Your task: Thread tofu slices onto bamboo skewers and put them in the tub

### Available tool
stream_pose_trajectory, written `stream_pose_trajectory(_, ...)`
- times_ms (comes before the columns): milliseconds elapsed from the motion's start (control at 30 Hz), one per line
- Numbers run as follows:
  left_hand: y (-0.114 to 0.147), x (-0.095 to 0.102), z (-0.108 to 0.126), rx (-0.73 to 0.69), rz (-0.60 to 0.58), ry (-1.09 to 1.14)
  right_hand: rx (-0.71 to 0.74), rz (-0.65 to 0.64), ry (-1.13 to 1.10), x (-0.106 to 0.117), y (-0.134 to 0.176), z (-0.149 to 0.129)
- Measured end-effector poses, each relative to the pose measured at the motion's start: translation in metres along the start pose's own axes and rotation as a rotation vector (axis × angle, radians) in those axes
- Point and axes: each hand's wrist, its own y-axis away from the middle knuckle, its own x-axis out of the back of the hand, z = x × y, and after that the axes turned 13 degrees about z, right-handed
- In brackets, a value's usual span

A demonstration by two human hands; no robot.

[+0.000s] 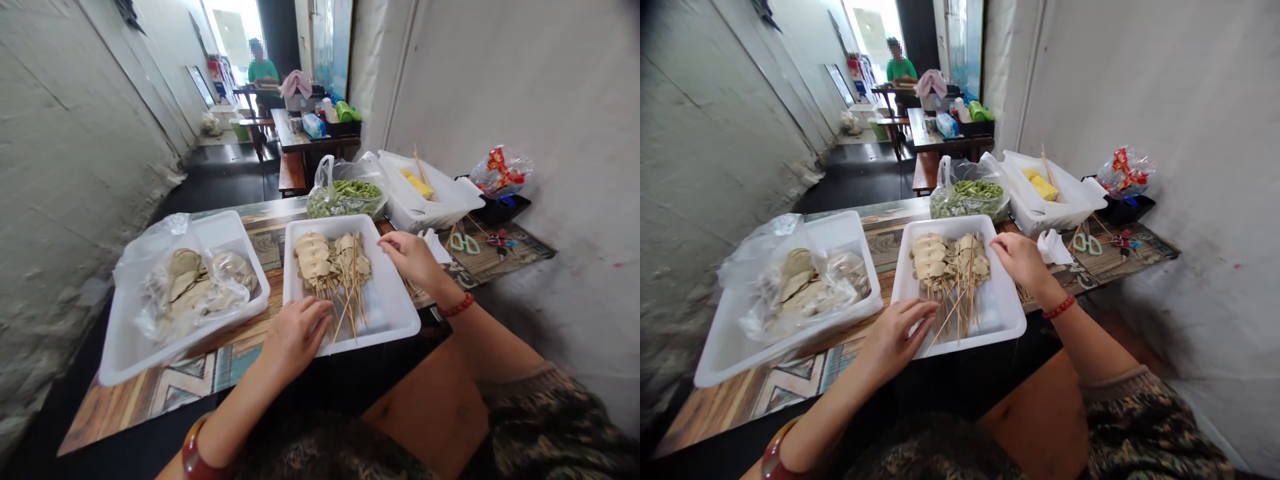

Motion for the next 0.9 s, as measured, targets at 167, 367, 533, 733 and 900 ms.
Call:
stream_pose_trajectory(167,0.003,-0.003,0.001,0.008,0.014,-0.006,0.054,-0.154,0.071,-0.029,-0.003,-0.051)
stream_pose_trajectory(367,0.006,-0.005,-0.002,0.001,0.017,-0.039,-0.047,-0.172,0.220,-0.056,-0.005,-0.074)
stream_pose_trajectory(533,0.007,-0.003,-0.003,0.010,-0.013,-0.032,-0.130,-0.171,0.235,-0.059,-0.001,-0.072)
stream_pose_trajectory(733,0.009,0.000,-0.003,0.006,-0.030,-0.031,-0.276,-0.138,0.162,-0.062,0.000,-0.062)
stream_pose_trajectory(900,0.012,0.000,-0.005,-0.018,-0.025,-0.043,-0.344,-0.122,0.047,-0.061,0.011,-0.067)
